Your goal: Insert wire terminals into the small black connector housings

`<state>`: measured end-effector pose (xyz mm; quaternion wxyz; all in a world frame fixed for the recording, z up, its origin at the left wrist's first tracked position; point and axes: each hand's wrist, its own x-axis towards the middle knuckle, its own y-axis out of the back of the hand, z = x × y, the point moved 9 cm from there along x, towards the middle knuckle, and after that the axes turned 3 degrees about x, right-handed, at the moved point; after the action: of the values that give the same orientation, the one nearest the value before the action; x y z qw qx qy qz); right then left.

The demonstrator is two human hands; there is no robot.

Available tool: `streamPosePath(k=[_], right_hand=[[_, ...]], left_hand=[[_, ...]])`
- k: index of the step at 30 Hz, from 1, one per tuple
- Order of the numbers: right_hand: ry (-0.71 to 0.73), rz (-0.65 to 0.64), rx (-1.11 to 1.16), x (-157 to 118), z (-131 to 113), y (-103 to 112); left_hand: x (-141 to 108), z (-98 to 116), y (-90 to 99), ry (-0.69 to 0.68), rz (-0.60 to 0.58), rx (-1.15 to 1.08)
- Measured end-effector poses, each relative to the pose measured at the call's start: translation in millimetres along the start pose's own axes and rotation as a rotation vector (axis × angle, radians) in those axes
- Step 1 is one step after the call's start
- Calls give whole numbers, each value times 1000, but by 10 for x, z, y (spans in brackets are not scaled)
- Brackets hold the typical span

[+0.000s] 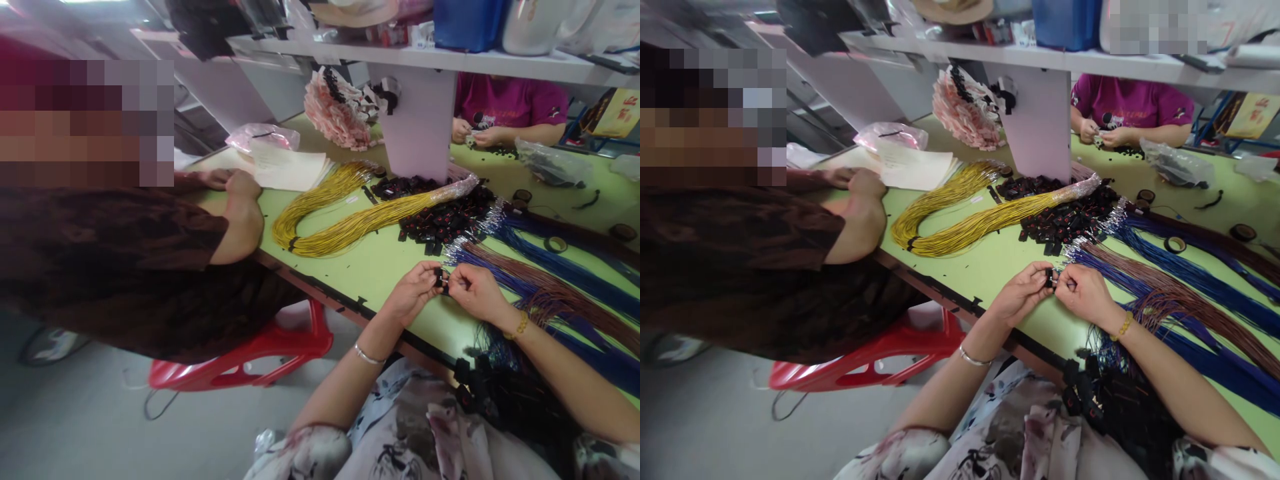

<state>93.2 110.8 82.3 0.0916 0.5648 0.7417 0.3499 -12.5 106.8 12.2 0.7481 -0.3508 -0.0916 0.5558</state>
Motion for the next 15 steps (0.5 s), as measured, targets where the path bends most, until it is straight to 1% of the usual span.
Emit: streamPosePath(k=[4,7,9,12,15], right_hand=[[9,-1,-14,17,-30,8],[30,-8,-31,15,-52,-8],[76,-8,-72,2,-79,-33],[192,-6,-187,-30,-133,-84],[262,-15,-249,-53,-126,-118]], left_hand=[[-2,-1,17,4,4,17],[10,-13,59,-25,30,62],[21,-15,97,-65,68,123],[39,-30,131,-93,115,202],[59,-49,150,-83,148,181]])
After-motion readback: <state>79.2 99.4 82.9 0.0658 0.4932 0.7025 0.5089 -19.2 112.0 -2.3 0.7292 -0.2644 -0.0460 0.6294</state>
